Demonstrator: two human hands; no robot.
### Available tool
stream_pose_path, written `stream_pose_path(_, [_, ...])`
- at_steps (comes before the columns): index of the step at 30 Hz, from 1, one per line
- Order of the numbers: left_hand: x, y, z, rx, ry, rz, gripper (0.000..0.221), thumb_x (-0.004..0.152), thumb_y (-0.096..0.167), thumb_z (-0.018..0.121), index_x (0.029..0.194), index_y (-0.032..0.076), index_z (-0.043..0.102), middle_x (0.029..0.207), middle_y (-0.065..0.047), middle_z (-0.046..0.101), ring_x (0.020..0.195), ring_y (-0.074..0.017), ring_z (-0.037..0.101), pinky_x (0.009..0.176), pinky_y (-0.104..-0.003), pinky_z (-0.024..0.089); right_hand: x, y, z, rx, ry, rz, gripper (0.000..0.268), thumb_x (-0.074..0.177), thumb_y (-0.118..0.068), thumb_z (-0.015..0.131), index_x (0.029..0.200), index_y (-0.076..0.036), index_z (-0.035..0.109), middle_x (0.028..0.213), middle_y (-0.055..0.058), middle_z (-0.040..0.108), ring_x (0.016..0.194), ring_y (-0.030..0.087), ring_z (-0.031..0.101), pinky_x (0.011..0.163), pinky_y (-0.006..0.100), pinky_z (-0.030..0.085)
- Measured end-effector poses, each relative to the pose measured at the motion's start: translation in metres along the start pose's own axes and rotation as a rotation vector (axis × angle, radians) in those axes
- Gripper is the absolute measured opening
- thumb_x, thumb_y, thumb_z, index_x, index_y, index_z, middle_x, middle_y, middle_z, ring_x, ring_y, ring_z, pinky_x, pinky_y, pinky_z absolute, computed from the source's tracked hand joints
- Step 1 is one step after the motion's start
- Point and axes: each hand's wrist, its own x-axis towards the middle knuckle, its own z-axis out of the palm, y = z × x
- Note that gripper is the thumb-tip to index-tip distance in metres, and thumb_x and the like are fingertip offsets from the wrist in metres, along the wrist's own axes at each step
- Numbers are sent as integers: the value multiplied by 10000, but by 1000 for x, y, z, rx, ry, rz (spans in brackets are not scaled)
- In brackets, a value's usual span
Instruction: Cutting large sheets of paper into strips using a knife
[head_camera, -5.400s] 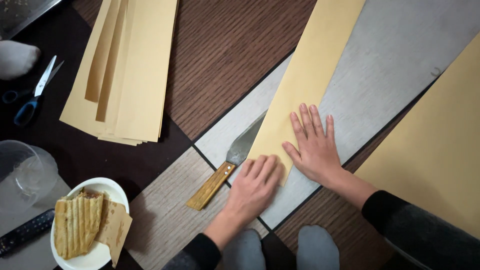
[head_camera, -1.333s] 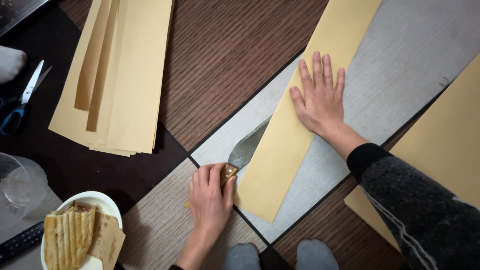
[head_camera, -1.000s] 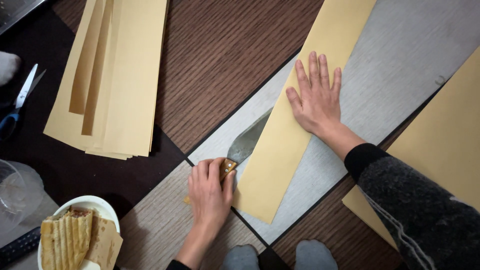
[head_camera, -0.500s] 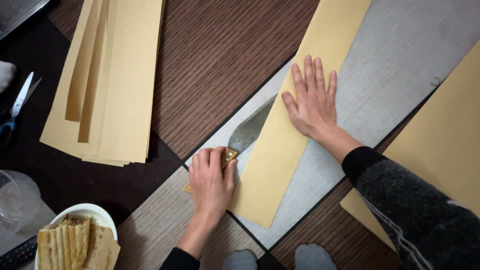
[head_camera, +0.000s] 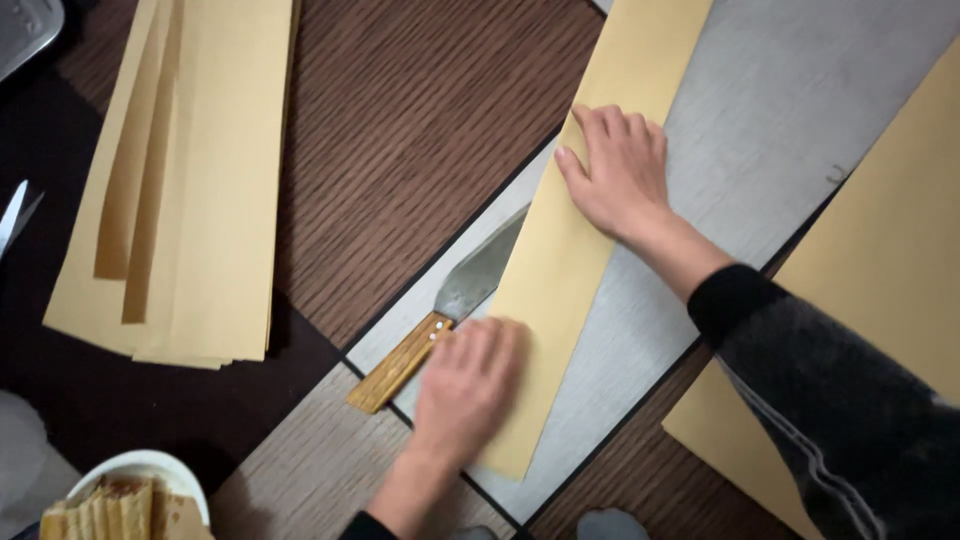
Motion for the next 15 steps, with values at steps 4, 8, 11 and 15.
stream_pose_path(4, [5, 12, 2, -42, -35, 107, 386, 1048, 200, 682, 1386, 12, 663, 1369, -173, 651, 1215, -292, 642, 985, -407, 491, 35, 13, 11, -43, -50, 59, 649, 1183, -380, 528, 1698, 14, 494, 1247, 152, 585, 1052, 327, 534, 1067, 542, 397])
stream_pose_path(8, [5, 10, 1, -107, -64, 90, 419, 1015, 163, 671, 1403, 3, 653, 1390, -173, 621, 1224, -291, 603, 1010, -414, 476, 55, 37, 29, -188, 71, 9, 416, 1161, -379, 601, 1415, -67, 708, 1325, 168, 612, 1263, 381, 510, 1144, 647, 317])
stream_pose_path(11, [2, 7, 6, -180, -105, 67, 419, 1029, 160, 682, 1424, 22, 654, 1410, -152, 621, 1271, -283, 601, 1038, -424, 466, 53, 50, 37, -157, 65, -26, 440, 1197, -444, 531, 1422, -98, 682, 1605, 183, 546, 1590, 439, 373, 1295, 790, 105])
stream_pose_path(15, [-10, -2, 22, -114, -8, -133, 464, 1063, 292, 761, 1482, 123, 657, 1384, -117, 679, 1201, -280, 662, 982, -465, 530, 48, 49, 32, 17, 1, 2, 652, 1187, -473, 430, 1737, -140, 326, 1859, 139, 303, 1718, 415, 140, 1319, 812, 17])
